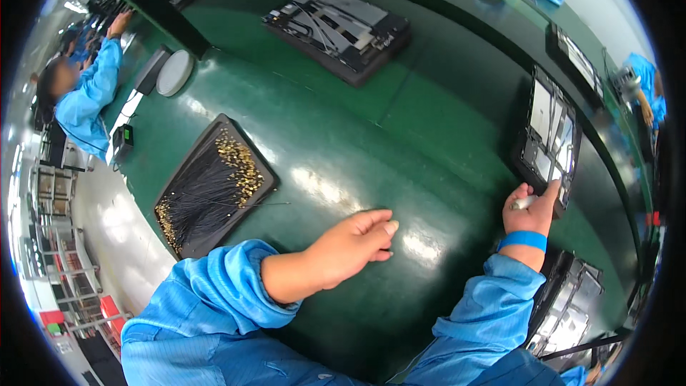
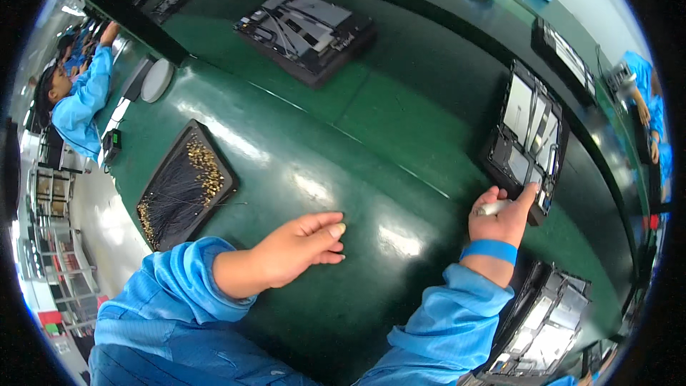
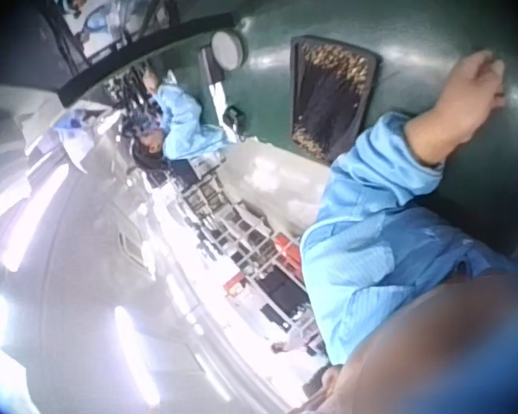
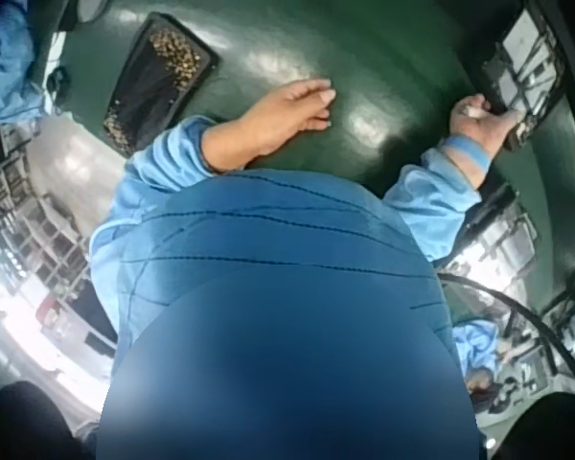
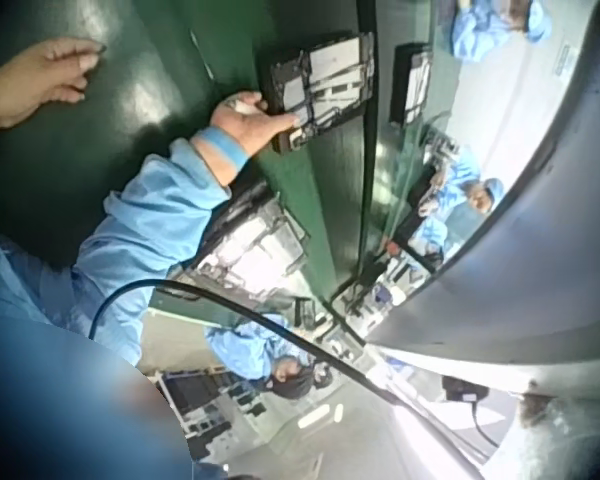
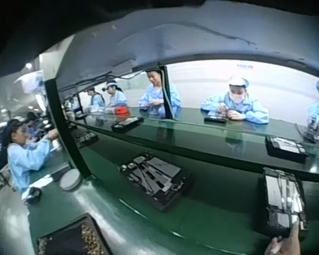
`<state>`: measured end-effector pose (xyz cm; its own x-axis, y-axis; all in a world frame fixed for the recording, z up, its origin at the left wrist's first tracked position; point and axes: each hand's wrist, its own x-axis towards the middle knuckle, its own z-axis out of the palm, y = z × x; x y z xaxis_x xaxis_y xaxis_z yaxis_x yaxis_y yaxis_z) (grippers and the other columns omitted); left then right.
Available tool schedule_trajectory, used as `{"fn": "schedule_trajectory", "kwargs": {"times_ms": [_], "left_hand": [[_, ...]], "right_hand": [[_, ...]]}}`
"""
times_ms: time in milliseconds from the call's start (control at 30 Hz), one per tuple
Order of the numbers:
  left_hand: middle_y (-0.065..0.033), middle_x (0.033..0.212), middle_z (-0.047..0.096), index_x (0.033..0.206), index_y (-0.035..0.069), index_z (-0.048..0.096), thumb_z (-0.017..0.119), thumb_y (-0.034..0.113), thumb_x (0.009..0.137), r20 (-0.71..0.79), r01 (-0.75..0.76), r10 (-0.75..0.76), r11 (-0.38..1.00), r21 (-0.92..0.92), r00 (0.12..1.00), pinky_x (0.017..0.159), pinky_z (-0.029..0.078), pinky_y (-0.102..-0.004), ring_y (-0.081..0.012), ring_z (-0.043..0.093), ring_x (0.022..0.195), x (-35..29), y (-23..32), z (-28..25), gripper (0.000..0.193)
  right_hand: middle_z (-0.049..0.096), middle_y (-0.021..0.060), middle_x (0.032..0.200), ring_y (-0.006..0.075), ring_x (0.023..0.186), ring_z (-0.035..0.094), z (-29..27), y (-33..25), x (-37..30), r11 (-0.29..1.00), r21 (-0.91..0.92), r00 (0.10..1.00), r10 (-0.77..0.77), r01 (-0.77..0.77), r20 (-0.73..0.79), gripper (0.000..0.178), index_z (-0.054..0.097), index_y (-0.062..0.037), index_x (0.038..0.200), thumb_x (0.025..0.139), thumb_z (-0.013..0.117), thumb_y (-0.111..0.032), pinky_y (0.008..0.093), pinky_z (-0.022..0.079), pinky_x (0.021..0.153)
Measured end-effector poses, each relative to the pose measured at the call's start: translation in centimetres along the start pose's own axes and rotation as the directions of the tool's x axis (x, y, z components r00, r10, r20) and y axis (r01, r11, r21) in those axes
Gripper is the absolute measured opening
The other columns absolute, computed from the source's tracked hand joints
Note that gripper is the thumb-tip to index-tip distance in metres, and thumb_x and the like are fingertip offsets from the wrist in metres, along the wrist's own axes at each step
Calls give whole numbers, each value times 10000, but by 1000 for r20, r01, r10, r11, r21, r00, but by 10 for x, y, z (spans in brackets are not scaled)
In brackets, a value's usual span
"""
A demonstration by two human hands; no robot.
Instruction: Assembling electronic devices by installing internal components and routing antenna wires on an assembly line.
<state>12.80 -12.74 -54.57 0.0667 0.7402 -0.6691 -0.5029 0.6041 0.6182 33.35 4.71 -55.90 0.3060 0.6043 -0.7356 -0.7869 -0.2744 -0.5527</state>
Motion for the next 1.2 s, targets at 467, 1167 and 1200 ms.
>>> {"fn": "schedule_trajectory", "kwargs": {"times_ms": [467, 1167, 1200], "left_hand": [[-76, 958, 525, 1128, 20, 385, 477, 296, 827, 143, -210, 230, 968, -139, 963, 695, 456, -281, -133, 519, 828, -31, -4, -8, 418], [-82, 944, 548, 891, 127, 612, 485, 262, 787, -138, 170, 865, 62, 983, 482, 859, 297, -425, -347, 423, 980, -92, 19, -175, 212], [-81, 963, 547, 889, 125, 615, 482, 259, 792, -109, 167, 883, 35, 985, 457, 874, 287, -426, -347, 412, 1013, -91, 18, -173, 213]], "right_hand": [[516, -9, 776, 114, 519, 469, -103, 118, -202, 658, -582, 639, 715, -477, 285, 504, 393, -137, 1135, 818, 332, -524, 227, 362, 396], [555, 180, 908, 242, 803, 537, -183, 146, -224, 191, -755, 517, 623, 627, 587, 393, 490, 32, 1060, 858, 422, -298, 278, 415, 717], [561, 152, 865, 204, 731, 539, -177, 140, -228, 226, -731, 479, 626, 643, 615, 401, 488, 30, 1066, 858, 421, -307, 265, 423, 672]]}}
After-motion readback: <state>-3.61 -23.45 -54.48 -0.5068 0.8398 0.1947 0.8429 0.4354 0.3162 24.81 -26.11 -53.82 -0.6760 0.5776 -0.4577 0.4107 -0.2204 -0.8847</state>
